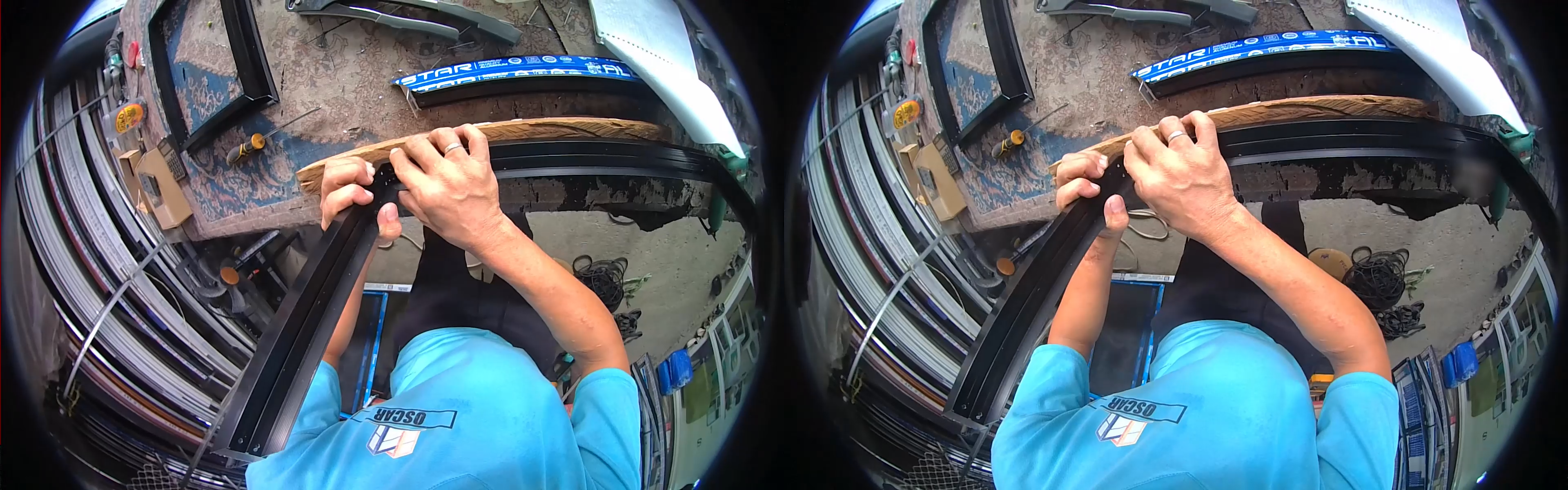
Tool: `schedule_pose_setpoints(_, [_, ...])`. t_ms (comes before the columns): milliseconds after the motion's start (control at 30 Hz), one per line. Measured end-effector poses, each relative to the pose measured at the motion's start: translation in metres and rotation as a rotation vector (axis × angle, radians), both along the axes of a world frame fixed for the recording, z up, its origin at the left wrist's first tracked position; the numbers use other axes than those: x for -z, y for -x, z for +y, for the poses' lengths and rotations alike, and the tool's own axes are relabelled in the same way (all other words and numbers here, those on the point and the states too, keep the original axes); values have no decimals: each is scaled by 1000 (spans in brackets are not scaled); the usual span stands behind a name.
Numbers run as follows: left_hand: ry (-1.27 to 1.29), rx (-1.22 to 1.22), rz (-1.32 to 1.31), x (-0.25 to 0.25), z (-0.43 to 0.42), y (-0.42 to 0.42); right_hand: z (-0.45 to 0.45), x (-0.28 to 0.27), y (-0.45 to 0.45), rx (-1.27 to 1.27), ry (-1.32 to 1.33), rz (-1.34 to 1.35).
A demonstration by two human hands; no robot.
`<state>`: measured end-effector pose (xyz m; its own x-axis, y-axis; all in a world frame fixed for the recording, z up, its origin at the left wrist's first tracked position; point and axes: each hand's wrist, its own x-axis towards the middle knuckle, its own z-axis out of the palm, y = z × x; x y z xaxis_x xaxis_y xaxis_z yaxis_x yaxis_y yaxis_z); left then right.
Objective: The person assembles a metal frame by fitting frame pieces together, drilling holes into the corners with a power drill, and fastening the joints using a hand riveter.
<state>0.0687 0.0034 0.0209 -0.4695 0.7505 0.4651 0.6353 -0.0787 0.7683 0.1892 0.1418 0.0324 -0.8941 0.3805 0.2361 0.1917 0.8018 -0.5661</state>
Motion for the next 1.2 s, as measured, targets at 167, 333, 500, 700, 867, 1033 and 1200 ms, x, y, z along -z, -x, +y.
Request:
schedule_pose_setpoints(167, [6,-15,-5,3,-1,0,3,-1,6,-74,-6,-33])
schedule_pose_setpoints(333, [-21,2,-14,8,0,1,6,-4,12,-158,32,-53])
schedule_pose_setpoints(500, [-55,15,-9,12,0,4,2,-1,14,-155,39,-65])
schedule_pose_setpoints(700, [-71,29,26,12,1,5,5,-5,16,-181,77,-89])
schedule_pose_setpoints(867, [-32,66,23,8,-1,8,9,-6,18,-148,133,-79])
schedule_pose_setpoints(1033, [-37,78,19,7,-3,10,7,-3,16,-158,115,-42])
schedule_pose_setpoints(1200, [-62,116,4,9,-2,13,6,-3,17,-144,125,-33])
